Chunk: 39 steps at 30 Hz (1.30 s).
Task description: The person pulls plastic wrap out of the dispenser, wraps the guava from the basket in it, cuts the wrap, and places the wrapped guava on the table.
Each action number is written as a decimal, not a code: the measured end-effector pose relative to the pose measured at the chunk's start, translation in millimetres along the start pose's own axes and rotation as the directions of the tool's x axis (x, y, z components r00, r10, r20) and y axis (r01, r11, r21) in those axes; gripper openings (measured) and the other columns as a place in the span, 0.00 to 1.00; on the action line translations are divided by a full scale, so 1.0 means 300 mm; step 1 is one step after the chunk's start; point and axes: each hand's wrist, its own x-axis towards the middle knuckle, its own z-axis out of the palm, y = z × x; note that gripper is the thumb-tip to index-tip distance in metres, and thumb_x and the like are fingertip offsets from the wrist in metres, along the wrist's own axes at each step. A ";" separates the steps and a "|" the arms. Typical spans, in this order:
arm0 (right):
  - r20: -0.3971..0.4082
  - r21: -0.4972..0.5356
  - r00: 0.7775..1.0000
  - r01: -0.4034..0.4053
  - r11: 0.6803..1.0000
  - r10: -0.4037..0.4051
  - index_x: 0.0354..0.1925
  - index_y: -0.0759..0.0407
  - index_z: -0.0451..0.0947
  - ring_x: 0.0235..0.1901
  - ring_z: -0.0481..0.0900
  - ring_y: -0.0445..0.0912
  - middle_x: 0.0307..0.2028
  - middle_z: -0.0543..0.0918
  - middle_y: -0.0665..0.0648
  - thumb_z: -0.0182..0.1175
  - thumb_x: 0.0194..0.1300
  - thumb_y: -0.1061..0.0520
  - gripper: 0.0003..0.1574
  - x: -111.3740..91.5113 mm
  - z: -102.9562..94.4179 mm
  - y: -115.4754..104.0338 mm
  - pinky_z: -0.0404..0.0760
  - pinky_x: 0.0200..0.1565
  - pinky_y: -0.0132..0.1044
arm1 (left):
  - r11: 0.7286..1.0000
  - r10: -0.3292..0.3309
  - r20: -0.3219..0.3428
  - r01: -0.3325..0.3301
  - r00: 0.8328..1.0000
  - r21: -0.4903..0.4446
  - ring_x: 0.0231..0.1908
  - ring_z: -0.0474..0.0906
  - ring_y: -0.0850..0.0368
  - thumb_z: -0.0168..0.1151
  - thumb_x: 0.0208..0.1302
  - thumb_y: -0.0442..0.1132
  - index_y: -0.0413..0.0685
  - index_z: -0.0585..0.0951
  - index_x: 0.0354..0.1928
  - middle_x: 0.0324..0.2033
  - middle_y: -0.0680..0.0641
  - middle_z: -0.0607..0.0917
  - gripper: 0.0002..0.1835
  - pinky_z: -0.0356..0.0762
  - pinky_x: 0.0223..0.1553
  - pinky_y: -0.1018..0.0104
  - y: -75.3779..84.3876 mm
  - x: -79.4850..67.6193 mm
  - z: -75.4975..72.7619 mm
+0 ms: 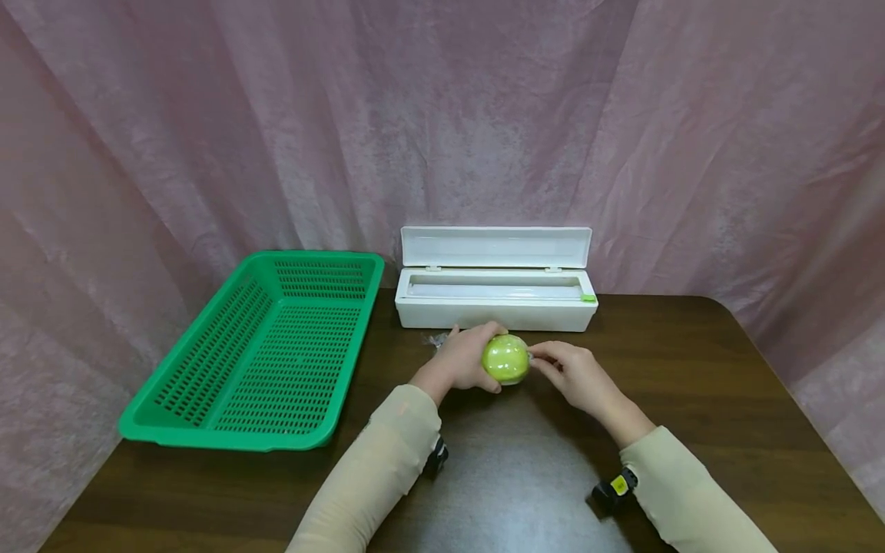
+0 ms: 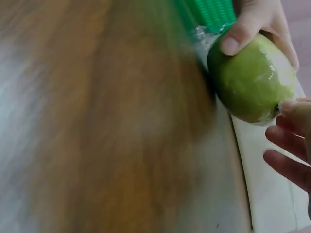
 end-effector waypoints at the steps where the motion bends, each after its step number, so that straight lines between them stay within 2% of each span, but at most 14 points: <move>1: 0.003 0.019 0.999 -0.032 0.999 0.032 0.40 0.59 0.83 0.33 0.82 0.42 0.36 0.86 0.53 0.64 0.58 0.63 0.09 0.004 0.000 -0.003 0.81 0.34 0.34 | 1.000 0.001 0.000 -0.001 1.000 -0.001 0.60 0.70 0.56 0.79 0.38 0.48 0.58 0.66 0.62 0.59 0.54 0.75 0.46 0.47 0.68 0.40 0.002 -0.001 0.000; 3: 0.032 0.067 0.992 -0.125 0.990 0.123 0.38 0.60 0.82 0.30 0.81 0.41 0.33 0.86 0.53 0.63 0.60 0.63 0.05 0.013 -0.001 -0.009 0.81 0.31 0.32 | 1.000 0.004 0.000 -0.004 1.000 0.002 0.60 0.70 0.56 0.79 0.38 0.48 0.58 0.66 0.62 0.59 0.54 0.75 0.46 0.47 0.68 0.40 0.005 -0.001 0.000; 6: 0.093 0.082 0.965 -0.252 0.964 0.244 0.37 0.62 0.81 0.25 0.78 0.38 0.29 0.84 0.54 0.60 0.63 0.62 0.05 0.028 -0.001 -0.010 0.78 0.27 0.30 | 1.000 0.008 -0.003 -0.008 1.000 0.014 0.61 0.70 0.56 0.79 0.38 0.48 0.58 0.66 0.62 0.59 0.53 0.75 0.46 0.47 0.68 0.40 0.012 0.000 0.000; 9: 0.143 0.066 0.941 -0.318 0.946 0.307 0.36 0.63 0.79 0.21 0.75 0.38 0.26 0.82 0.54 0.57 0.64 0.62 0.05 0.040 -0.001 -0.011 0.76 0.23 0.30 | 1.000 0.012 -0.001 -0.012 1.000 0.023 0.61 0.70 0.56 0.79 0.39 0.48 0.57 0.66 0.62 0.59 0.53 0.75 0.46 0.48 0.69 0.41 0.018 0.001 -0.001; 11: 0.151 0.052 0.939 -0.320 0.946 0.309 0.36 0.64 0.78 0.21 0.75 0.39 0.26 0.81 0.55 0.56 0.64 0.63 0.05 0.047 0.002 -0.010 0.75 0.24 0.31 | 1.000 0.008 0.002 -0.009 1.000 0.014 0.61 0.69 0.56 0.79 0.39 0.48 0.57 0.66 0.62 0.59 0.53 0.75 0.45 0.47 0.69 0.41 0.014 0.001 0.001; 16: 0.093 -0.046 0.972 -0.212 0.976 0.215 0.35 0.62 0.77 0.28 0.75 0.41 0.29 0.80 0.54 0.57 0.63 0.64 0.03 0.043 0.016 -0.004 0.77 0.31 0.34 | 1.000 0.007 0.009 -0.006 1.000 -0.031 0.61 0.69 0.55 0.79 0.39 0.48 0.57 0.65 0.63 0.60 0.53 0.75 0.46 0.45 0.69 0.41 -0.001 -0.004 0.010; 18: 0.072 -0.046 0.977 -0.197 0.979 0.200 0.35 0.62 0.78 0.29 0.76 0.42 0.29 0.80 0.54 0.57 0.63 0.64 0.03 0.042 0.020 -0.005 0.77 0.31 0.34 | 0.999 0.016 -0.002 -0.016 1.000 -0.035 0.61 0.69 0.55 0.79 0.39 0.48 0.57 0.66 0.63 0.59 0.52 0.75 0.46 0.45 0.69 0.40 -0.006 -0.005 0.009; 21: 0.086 0.072 0.960 -0.274 0.959 0.268 0.36 0.64 0.78 0.26 0.79 0.45 0.28 0.82 0.57 0.58 0.64 0.63 0.04 0.044 0.017 -0.012 0.79 0.27 0.33 | 0.999 0.031 -0.023 -0.032 0.999 -0.038 0.60 0.70 0.55 0.79 0.38 0.47 0.56 0.66 0.63 0.58 0.52 0.76 0.46 0.45 0.68 0.39 -0.015 -0.004 0.005; 25: 0.161 0.262 0.923 -0.381 0.887 0.349 0.39 0.68 0.79 0.27 0.82 0.53 0.28 0.83 0.62 0.58 0.65 0.62 0.08 0.048 -0.001 -0.013 0.81 0.24 0.36 | 0.998 0.039 -0.031 -0.041 0.999 -0.054 0.60 0.70 0.54 0.79 0.37 0.47 0.56 0.67 0.62 0.58 0.52 0.76 0.46 0.45 0.68 0.39 -0.022 -0.003 -0.002; 29: 0.244 0.360 0.910 -0.405 0.840 0.334 0.43 0.72 0.79 0.31 0.83 0.53 0.32 0.84 0.67 0.58 0.64 0.64 0.12 0.047 -0.021 0.003 0.83 0.26 0.38 | 0.997 0.035 -0.027 -0.037 0.999 -0.068 0.60 0.70 0.54 0.80 0.37 0.47 0.56 0.67 0.62 0.58 0.52 0.76 0.46 0.44 0.69 0.39 -0.025 -0.004 -0.004; 32: 0.273 0.395 0.911 -0.400 0.827 0.311 0.45 0.72 0.79 0.32 0.84 0.48 0.34 0.84 0.67 0.58 0.63 0.66 0.12 0.043 -0.026 0.019 0.83 0.28 0.37 | 0.997 0.038 -0.030 -0.040 0.999 -0.069 0.60 0.70 0.55 0.80 0.36 0.47 0.56 0.67 0.61 0.58 0.52 0.76 0.46 0.45 0.69 0.39 -0.027 -0.002 -0.002; 35: 0.250 0.386 0.927 -0.360 0.849 0.280 0.42 0.69 0.80 0.31 0.83 0.43 0.33 0.85 0.65 0.61 0.61 0.65 0.11 0.041 -0.021 0.029 0.83 0.29 0.36 | 0.997 0.041 -0.029 -0.043 0.999 -0.068 0.60 0.70 0.55 0.80 0.36 0.47 0.57 0.67 0.61 0.58 0.52 0.76 0.46 0.45 0.68 0.39 -0.028 0.000 0.000; 39: 0.179 0.300 0.962 -0.253 0.920 0.206 0.37 0.64 0.82 0.27 0.80 0.37 0.30 0.86 0.59 0.65 0.58 0.62 0.07 0.046 -0.013 0.031 0.81 0.29 0.32 | 0.997 0.040 -0.028 -0.041 0.999 -0.063 0.60 0.70 0.54 0.80 0.36 0.47 0.58 0.67 0.61 0.58 0.53 0.76 0.46 0.44 0.68 0.38 -0.025 0.002 0.002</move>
